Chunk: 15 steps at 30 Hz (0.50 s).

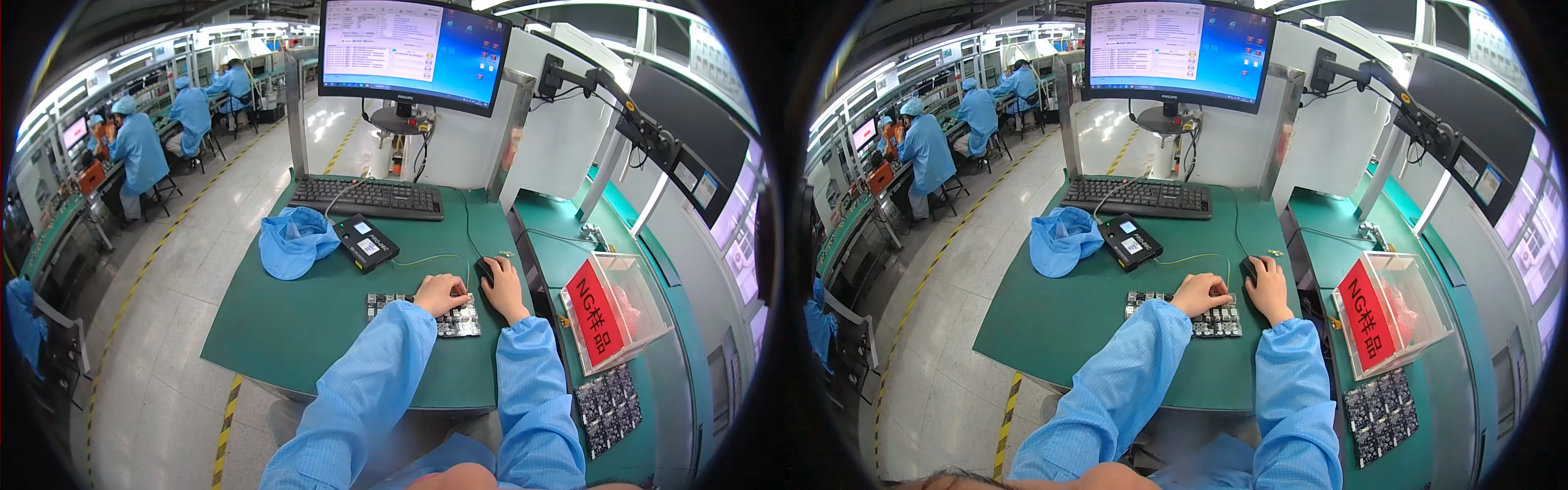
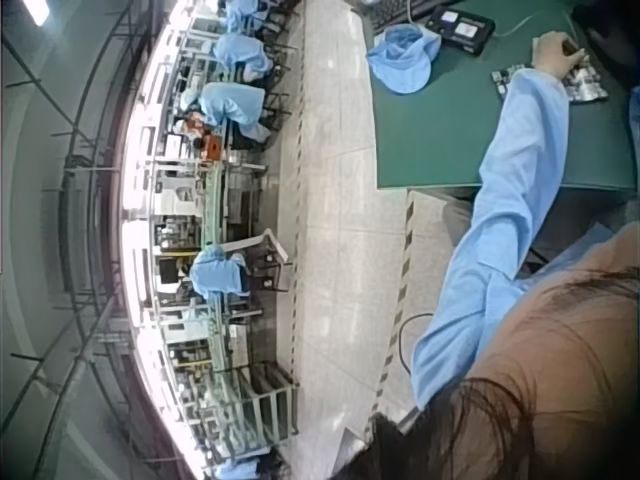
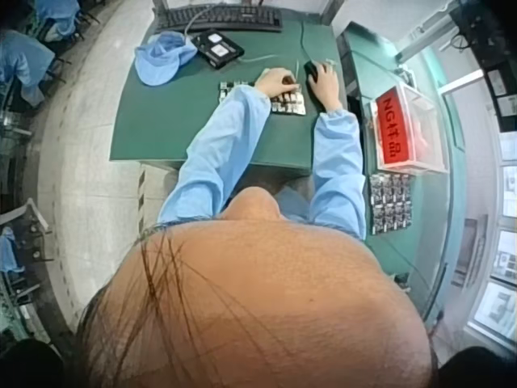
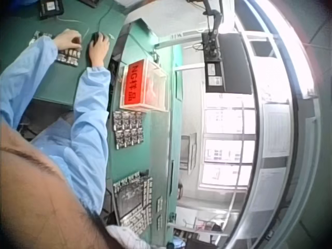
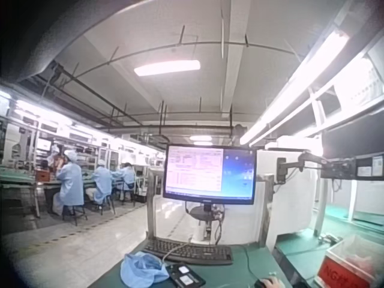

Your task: The recorder is inspecting and testing printed circuit boards, scanning barcodes and using a computer interface.

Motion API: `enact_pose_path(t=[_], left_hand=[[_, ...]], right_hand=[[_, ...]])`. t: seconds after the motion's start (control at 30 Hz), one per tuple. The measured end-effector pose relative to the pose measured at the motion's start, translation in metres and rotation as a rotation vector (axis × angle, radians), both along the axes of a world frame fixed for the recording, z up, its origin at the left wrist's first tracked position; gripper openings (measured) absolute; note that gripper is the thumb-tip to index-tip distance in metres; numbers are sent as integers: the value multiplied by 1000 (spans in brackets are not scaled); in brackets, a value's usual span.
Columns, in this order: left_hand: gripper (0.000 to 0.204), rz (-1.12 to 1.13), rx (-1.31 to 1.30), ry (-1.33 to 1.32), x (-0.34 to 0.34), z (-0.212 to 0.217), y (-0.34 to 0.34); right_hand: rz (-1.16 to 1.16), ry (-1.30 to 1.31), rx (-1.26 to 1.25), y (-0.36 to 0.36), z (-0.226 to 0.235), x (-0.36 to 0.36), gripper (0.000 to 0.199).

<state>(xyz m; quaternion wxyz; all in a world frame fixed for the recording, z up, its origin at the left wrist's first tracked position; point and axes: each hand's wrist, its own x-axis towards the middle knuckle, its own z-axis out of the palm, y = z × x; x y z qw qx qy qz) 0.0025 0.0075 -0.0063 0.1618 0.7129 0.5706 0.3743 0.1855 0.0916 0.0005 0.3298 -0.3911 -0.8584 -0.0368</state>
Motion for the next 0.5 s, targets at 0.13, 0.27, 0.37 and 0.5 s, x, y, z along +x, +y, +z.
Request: enact_pose_path(t=[0.13, 0.27, 0.37, 0.5], left_hand=[[24, 1, -18, -1, 0, 1, -1], [23, -3, -38, -16, -1, 1, 1], [23, 0, 8, -10, 0, -1, 0], [22, -7, -22, -55, -2, -1, 3]], right_hand=[[6, 5, 0, 1, -1, 0, 49], [11, 5, 2, 2, -1, -1, 49], [7, 2, -1, 2, 1, 0, 48], [1, 7, -47, -3, 3, 0, 47]])
